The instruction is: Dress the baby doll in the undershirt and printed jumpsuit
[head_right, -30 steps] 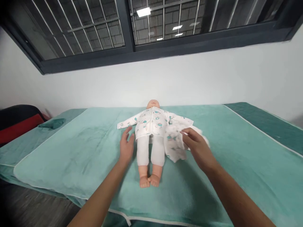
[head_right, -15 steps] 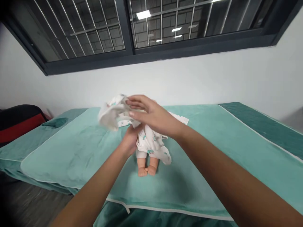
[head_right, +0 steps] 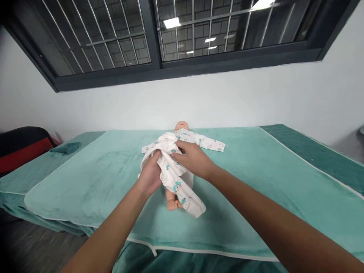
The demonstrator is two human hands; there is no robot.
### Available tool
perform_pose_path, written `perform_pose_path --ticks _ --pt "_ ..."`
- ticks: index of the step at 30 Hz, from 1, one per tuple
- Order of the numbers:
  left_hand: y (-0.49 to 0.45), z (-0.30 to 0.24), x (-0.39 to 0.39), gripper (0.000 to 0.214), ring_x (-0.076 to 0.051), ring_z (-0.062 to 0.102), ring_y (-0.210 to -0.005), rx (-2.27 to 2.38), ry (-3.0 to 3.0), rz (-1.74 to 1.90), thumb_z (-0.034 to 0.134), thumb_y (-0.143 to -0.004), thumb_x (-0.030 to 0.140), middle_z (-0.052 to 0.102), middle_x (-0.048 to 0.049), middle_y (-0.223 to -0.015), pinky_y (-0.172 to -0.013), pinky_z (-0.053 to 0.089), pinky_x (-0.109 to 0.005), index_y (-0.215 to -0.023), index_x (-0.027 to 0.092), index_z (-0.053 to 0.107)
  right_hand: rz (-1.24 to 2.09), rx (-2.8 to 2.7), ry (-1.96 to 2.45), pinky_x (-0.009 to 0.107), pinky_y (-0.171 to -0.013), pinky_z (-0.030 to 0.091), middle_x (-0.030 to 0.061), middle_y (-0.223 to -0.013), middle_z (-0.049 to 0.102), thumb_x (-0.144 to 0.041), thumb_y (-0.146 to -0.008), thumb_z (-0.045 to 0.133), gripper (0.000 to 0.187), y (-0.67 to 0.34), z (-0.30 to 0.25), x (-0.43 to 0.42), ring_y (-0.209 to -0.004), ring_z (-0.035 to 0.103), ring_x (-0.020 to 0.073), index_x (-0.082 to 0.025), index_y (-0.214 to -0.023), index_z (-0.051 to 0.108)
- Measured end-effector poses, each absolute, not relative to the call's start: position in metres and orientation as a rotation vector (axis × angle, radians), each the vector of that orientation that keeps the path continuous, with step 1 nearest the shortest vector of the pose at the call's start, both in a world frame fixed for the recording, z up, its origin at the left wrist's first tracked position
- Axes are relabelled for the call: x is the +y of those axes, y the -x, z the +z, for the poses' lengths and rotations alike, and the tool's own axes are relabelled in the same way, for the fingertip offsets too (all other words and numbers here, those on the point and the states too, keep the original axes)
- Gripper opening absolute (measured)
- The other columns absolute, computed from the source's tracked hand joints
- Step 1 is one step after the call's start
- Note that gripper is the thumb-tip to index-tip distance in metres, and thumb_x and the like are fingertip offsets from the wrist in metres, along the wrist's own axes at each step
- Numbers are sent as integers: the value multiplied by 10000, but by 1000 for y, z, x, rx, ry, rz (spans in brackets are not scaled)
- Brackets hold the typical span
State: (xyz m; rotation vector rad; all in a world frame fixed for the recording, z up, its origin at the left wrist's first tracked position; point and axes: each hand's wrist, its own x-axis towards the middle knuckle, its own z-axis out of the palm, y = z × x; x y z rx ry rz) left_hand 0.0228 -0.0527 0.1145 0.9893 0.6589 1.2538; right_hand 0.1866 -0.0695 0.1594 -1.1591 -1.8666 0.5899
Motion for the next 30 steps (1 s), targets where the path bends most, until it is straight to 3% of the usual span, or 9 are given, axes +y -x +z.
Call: perform_pose_path --ticks 4,6,12,16,18,20,22,24,30 --pt "7 141 -78 289 -183 609 -733 937 -1611 693 707 -775 474 693 -27 -783 -675 478 -272 -744 187 696 370 -1897 1082 314 -767 414 25 -945 666 -233 -877 479 176 -194 178 -55 -881 590 197 -214 -854 652" --pt "17 158 -88 373 -151 542 -640 994 -1764 652 654 -814 505 622 -8 -669 -603 427 -257 -649 171 638 335 -1927 1023 304 -808 418 21 -1001 667 -202 -848 494 192 -197 189 -51 -935 595 192 -219 -854 685" --pt "12 195 -86 360 -104 403 -579 1339 -1729 1773 607 -864 470 470 34 -602 -531 325 -233 -658 185 536 750 -1667 994 254 -554 361 -21 -667 548 -359 -840 568 208 -184 227 -55 -605 492 126 -193 -718 592" --pt "16 205 -83 377 -104 350 -566 1466 -2025 2023 703 -799 357 390 46 -548 -586 339 -244 -567 188 459 945 -1474 820 250 -567 397 -15 -687 549 -319 -786 625 162 -181 243 -56 -627 524 131 -193 -711 556" --pt "19 210 -83 295 -116 432 -632 1347 -2038 2059 699 -808 320 472 33 -616 -673 396 -240 -618 195 512 1007 -1437 756 261 -612 437 -5 -732 579 -304 -773 639 142 -181 247 -56 -680 567 147 -197 -722 560" --pt "18 215 -82 136 -142 552 -812 1113 -1923 2016 717 -795 301 604 3 -814 -791 442 -249 -798 208 618 1081 -1472 704 276 -649 465 1 -755 598 -325 -770 661 150 -178 250 -58 -709 590 159 -199 -748 583" --pt "15 218 -77 302 -189 593 -1016 853 -1781 1844 770 -740 299 651 -28 -1016 -883 458 -277 -1008 222 654 1171 -1558 640 288 -653 478 1 -749 605 -370 -770 692 191 -170 254 -61 -702 597 162 -198 -789 611" --pt "15 218 -71 465 -241 602 -1092 683 -1683 1590 815 -685 313 668 -48 -1080 -904 471 -305 -1110 215 654 1248 -1654 571 289 -638 481 -3 -739 605 -416 -771 720 246 -161 256 -65 -682 594 154 -194 -823 628" --pt "34 211 -62 344 -213 660 -753 682 -1558 1217 793 -719 366 714 -55 -860 -645 492 -277 -978 157 710 1245 -1755 550 243 -603 465 -10 -764 628 -481 -776 747 319 -156 254 -68 -678 596 122 -182 -835 652"
